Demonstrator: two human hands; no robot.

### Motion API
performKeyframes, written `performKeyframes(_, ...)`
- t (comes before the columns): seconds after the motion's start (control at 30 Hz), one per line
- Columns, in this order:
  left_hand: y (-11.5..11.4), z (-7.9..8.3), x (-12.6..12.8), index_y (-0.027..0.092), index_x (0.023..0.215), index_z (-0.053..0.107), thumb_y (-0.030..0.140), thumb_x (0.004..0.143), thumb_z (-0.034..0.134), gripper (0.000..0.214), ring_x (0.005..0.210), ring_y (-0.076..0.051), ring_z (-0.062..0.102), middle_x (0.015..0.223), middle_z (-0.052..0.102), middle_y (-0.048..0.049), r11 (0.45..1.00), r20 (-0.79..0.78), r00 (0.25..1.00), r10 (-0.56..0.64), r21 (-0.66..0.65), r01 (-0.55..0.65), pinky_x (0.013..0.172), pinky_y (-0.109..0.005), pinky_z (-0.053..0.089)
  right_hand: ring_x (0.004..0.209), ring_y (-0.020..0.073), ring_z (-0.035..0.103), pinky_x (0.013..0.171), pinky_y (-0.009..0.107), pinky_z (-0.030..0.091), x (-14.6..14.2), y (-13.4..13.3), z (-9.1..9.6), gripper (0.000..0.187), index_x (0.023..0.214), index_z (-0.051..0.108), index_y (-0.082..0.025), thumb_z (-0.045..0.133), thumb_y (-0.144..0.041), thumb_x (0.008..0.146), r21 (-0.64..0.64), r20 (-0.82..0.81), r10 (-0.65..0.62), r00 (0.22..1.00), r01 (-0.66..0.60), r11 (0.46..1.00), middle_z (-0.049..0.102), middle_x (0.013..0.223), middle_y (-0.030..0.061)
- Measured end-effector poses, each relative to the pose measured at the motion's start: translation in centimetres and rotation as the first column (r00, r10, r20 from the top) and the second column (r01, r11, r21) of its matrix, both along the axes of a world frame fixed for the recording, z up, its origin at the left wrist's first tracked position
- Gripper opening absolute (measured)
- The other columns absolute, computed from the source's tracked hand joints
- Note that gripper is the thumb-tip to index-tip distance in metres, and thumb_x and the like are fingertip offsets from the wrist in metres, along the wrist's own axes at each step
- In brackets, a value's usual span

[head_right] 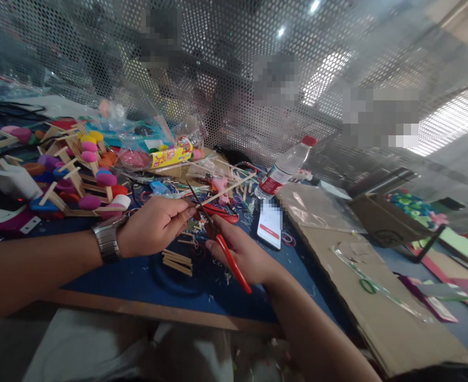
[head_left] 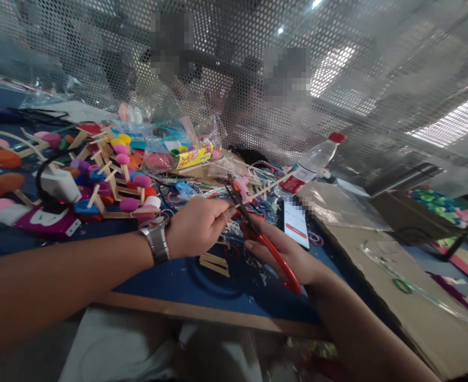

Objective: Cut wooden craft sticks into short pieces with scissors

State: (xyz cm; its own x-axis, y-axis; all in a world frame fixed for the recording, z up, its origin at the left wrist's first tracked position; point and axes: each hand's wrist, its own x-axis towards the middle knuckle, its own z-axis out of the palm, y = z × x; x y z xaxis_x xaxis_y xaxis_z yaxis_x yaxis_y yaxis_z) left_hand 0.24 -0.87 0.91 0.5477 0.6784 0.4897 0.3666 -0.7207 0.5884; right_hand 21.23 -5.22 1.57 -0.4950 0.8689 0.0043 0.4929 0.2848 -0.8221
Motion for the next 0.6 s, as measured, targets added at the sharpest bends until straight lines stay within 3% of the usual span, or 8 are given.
performKeyframes(0.3, 0.26, -0.13, -0.23, 0.017, 0.069, 0.058, 0.034, 0.094, 0.053, 0.03, 0.055, -0.013, 0.051, 0.058, 0.059, -0.0006, 0.987, -0.036, 0.994, 0.107, 0.126, -0.102, 0.055, -0.027, 0.028, 0.083, 0.0204, 0.053, 0.08, 0.035, 0.049, -0.15, 0.29, -0.58, 0.046, 0.128, 0.056, -0.018, 0.062, -0.04, 0.088, -0.058, -0.108, -0.073, 0.991, 0.067, 0.996, 0.056, 0.09, 0.004)
performKeyframes(0.6, 0.13, 0.17, -0.29, 0.017, 0.062, 0.053, 0.026, 0.095, 0.047, 0.035, 0.05, -0.012, 0.044, 0.053, 0.053, 0.0002, 0.988, -0.046, 0.996, 0.081, 0.137, -0.074, 0.052, -0.028, 0.025, 0.095, 0.0251, 0.056, 0.087, 0.039, 0.048, 0.14, 0.4, -0.57, 0.06, 0.14, 0.049, -0.019, 0.062, -0.041, 0.086, -0.092, -0.116, -0.071, 0.991, 0.06, 0.994, 0.062, 0.099, 0.0067)
